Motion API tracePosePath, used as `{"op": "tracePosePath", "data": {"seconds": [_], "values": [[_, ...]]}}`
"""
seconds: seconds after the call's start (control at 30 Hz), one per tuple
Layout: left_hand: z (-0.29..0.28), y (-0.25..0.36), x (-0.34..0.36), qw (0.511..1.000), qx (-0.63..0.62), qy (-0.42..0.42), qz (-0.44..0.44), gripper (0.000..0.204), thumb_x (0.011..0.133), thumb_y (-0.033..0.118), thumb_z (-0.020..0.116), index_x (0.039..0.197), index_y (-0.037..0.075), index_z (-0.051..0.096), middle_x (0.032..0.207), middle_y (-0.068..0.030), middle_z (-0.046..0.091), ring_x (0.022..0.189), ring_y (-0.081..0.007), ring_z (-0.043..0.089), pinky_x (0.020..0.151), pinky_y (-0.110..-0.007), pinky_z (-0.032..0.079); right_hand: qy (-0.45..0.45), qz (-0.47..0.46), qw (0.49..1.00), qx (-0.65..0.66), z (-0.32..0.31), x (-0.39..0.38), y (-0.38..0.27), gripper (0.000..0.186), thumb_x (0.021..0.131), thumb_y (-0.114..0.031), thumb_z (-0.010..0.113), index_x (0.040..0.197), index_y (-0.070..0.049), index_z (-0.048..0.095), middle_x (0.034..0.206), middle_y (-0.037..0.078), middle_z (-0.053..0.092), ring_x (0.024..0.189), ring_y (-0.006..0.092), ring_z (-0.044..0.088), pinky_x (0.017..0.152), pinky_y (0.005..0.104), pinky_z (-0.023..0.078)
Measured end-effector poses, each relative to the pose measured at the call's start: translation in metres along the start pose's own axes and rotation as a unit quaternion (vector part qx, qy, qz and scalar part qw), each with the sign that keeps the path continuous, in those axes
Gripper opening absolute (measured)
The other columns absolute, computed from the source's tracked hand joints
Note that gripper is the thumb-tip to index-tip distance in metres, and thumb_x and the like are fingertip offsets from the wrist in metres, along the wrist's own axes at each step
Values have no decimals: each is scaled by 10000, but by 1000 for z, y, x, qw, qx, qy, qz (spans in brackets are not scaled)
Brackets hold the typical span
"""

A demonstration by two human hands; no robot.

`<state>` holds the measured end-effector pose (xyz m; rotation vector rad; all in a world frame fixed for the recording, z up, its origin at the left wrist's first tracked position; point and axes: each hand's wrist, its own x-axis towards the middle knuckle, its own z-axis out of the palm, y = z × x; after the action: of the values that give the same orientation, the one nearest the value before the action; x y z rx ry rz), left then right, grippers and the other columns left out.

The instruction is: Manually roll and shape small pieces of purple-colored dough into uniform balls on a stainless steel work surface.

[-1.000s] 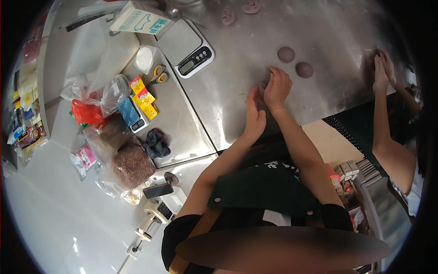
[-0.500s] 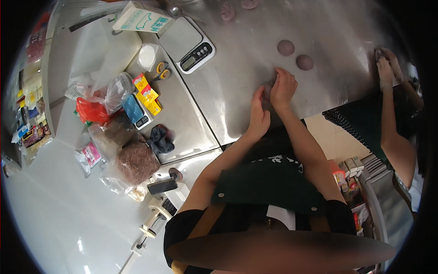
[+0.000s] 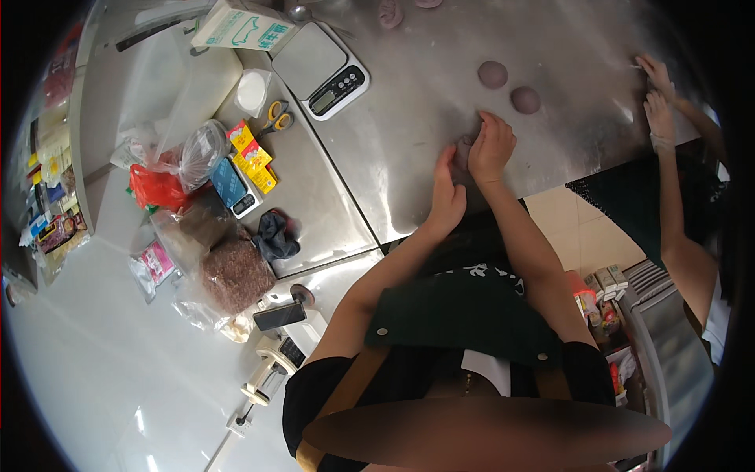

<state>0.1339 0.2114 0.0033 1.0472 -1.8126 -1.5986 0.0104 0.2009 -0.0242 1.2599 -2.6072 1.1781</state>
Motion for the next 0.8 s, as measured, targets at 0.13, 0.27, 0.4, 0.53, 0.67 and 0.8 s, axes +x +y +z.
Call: {"op": "tracePosePath", "data": {"seconds": [0.13,0.27,0.4,0.53,0.67,0.8], "values": [[-7,-10,25,1000,-12,-23,-10,676,683,-109,367,1349,-63,262,1352,-234,325,1272,-354,326,1094,-399,236,-14,-11,999,-28,5,-3,8,239,857,-90,499,1088,-94,562,1060,88,598,985,290,538,832,431,371],[-4,7,18,998,10,-55,-31,667,680,-110,366,1340,-58,283,1331,-225,351,1255,-352,350,1084,-398,255,17,12,1000,6,-2,-12,7,237,854,-92,507,1084,-93,564,1062,84,599,988,288,538,835,428,370],[-2,13,20,999,-13,19,43,699,673,-108,358,1363,-44,265,1352,-206,346,1286,-318,327,1101,-381,226,34,-47,997,57,-5,15,-13,203,870,-104,507,1057,-84,584,1062,82,606,977,291,549,837,418,380],[-6,12,38,998,4,47,48,702,666,-110,363,1358,-55,258,1334,-221,333,1257,-329,337,1093,-383,230,36,-78,993,77,2,44,-24,169,889,-108,493,1019,-73,594,1043,97,612,962,288,562,821,413,392],[-2,13,27,998,12,62,30,712,669,-107,357,1369,-61,238,1347,-224,318,1262,-330,327,1098,-384,219,20,-28,995,96,12,34,-27,182,865,-101,510,1033,-95,577,1045,72,602,943,278,548,823,410,381],[0,13,19,997,-12,75,29,698,680,-98,361,1368,-67,242,1352,-237,318,1271,-345,325,1095,-389,230,-2,22,999,49,17,20,-18,180,894,-124,480,1029,-86,593,1036,81,611,975,280,546,826,408,380]]}}
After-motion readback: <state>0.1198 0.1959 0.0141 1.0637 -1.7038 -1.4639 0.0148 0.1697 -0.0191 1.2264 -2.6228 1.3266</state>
